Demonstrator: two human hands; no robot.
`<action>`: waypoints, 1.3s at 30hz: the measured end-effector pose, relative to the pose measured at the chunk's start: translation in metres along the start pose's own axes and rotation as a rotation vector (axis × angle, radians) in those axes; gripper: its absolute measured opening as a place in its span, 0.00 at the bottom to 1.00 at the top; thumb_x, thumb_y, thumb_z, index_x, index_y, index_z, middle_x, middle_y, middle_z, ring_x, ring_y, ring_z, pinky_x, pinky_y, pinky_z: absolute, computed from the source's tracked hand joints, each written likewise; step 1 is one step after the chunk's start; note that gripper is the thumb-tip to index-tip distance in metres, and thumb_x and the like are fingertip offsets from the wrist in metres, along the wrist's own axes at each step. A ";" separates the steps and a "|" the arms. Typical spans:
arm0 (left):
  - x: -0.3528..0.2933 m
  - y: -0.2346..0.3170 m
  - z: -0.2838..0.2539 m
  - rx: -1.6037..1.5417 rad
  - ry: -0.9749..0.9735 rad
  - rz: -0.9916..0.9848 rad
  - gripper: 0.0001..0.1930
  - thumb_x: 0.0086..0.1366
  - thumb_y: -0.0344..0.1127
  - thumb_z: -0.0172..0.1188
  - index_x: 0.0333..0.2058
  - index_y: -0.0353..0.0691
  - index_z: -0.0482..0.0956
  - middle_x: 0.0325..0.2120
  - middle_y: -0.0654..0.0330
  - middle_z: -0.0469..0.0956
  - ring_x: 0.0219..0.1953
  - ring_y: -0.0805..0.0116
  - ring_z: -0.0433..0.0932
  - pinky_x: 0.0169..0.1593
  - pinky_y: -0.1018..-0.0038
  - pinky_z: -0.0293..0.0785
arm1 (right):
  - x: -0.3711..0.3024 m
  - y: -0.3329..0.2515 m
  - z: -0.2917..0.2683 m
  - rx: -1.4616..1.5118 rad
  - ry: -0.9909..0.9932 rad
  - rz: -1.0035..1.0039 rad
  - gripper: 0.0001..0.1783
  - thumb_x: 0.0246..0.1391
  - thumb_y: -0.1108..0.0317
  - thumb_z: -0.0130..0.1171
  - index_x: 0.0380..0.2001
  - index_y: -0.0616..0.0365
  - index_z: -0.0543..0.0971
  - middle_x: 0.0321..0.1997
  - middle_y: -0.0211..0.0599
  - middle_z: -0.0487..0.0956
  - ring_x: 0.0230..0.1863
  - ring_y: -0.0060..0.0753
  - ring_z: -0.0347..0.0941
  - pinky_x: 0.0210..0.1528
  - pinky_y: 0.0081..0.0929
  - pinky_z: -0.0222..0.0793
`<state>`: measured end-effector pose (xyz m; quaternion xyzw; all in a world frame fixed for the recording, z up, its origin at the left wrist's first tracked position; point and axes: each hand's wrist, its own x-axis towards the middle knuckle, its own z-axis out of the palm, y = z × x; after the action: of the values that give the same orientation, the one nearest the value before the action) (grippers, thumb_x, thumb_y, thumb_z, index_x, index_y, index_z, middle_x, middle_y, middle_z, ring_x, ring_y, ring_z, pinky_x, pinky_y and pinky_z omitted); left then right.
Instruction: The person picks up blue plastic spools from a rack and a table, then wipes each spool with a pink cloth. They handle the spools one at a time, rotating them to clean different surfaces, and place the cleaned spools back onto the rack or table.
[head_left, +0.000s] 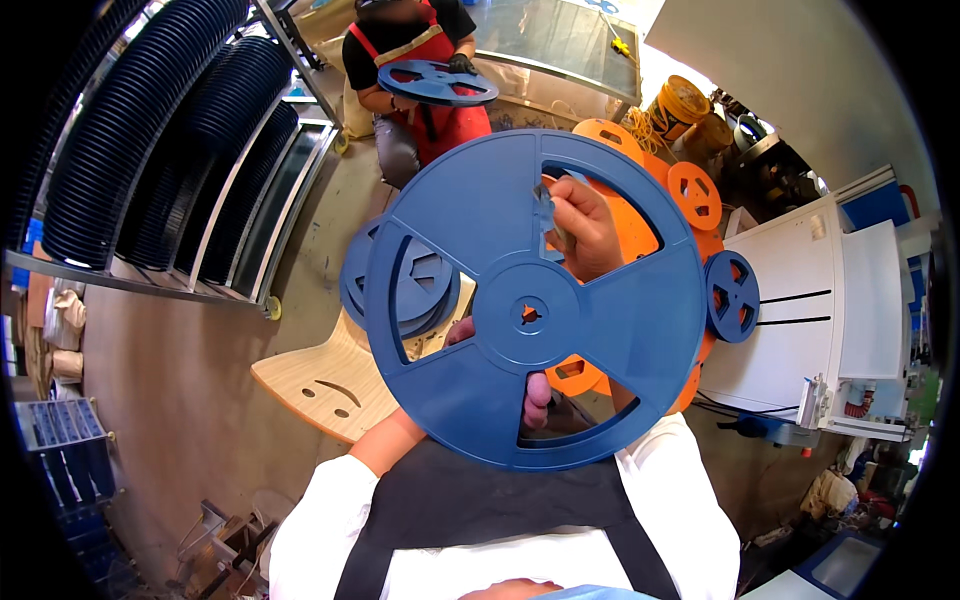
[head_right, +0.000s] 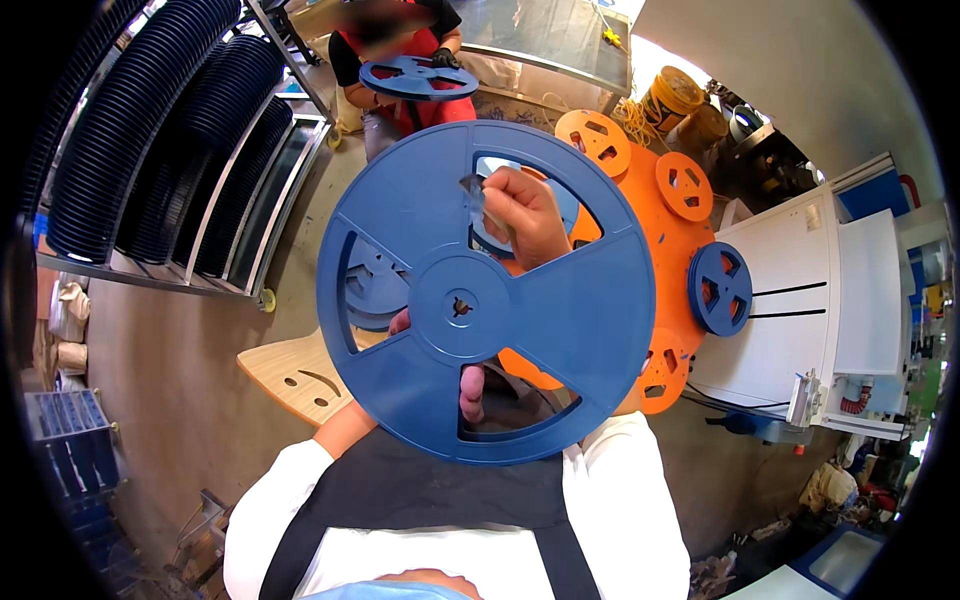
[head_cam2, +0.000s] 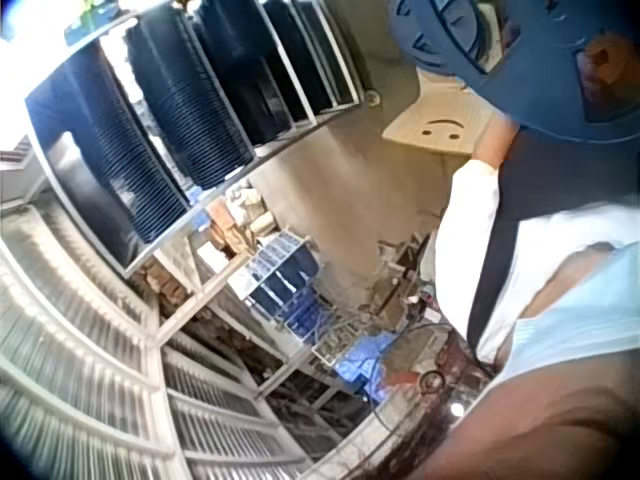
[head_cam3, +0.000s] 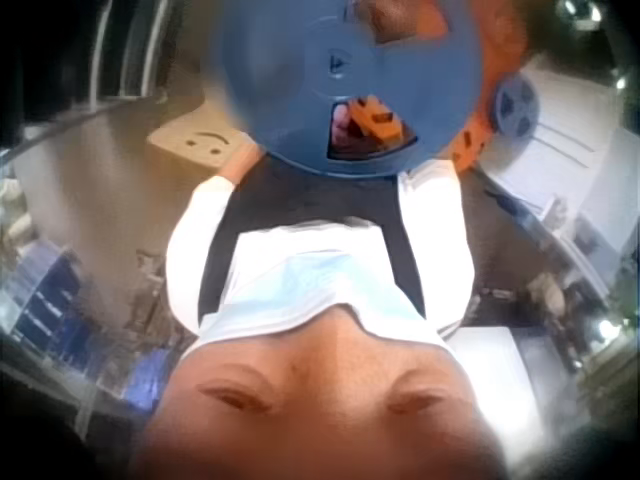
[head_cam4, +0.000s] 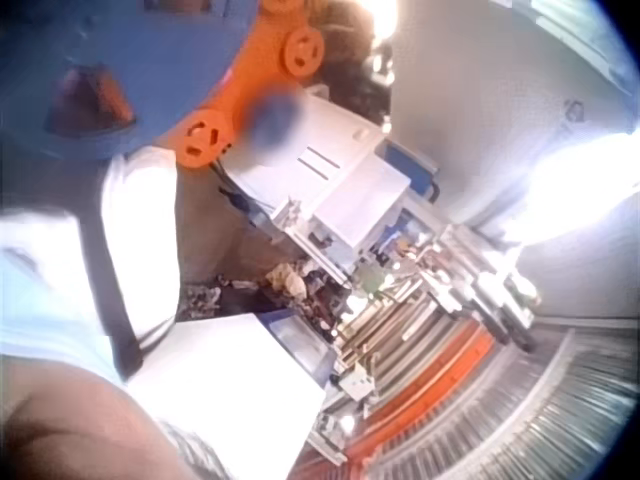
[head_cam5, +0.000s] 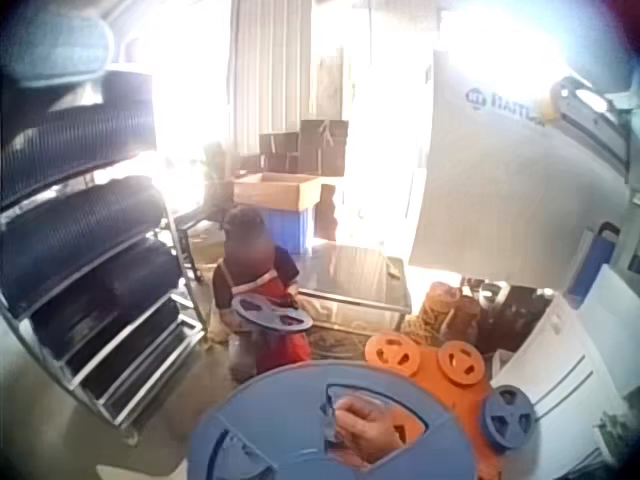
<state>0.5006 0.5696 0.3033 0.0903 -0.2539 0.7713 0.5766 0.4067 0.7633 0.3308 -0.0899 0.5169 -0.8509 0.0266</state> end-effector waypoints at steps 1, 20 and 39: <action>0.000 0.000 0.007 0.008 0.054 0.007 0.35 0.65 0.58 0.45 0.62 0.38 0.60 0.50 0.29 0.69 0.48 0.37 0.73 0.57 0.55 0.67 | -0.004 0.003 -0.003 0.016 -0.034 -0.009 0.07 0.58 0.67 0.56 0.30 0.59 0.73 0.18 0.25 0.68 0.16 0.15 0.60 0.19 0.16 0.53; -0.005 -0.002 0.016 -0.008 0.180 -0.004 0.35 0.63 0.58 0.46 0.61 0.37 0.62 0.49 0.29 0.70 0.45 0.40 0.74 0.55 0.55 0.66 | 0.000 0.006 0.004 0.051 -0.015 -0.165 0.05 0.60 0.67 0.52 0.32 0.56 0.70 0.23 0.30 0.73 0.20 0.15 0.61 0.21 0.14 0.54; -0.133 0.120 -0.015 1.258 1.597 0.860 0.40 0.59 0.52 0.58 0.66 0.45 0.54 0.55 0.46 0.70 0.52 0.57 0.72 0.57 0.66 0.65 | -0.187 0.173 -0.127 -0.082 1.059 0.560 0.06 0.63 0.61 0.49 0.36 0.50 0.70 0.20 0.25 0.70 0.16 0.18 0.64 0.15 0.17 0.57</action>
<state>0.4331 0.4401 0.1982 -0.2524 0.6191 0.7355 0.1096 0.5591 0.8197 0.0970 0.4849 0.4961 -0.7201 -0.0148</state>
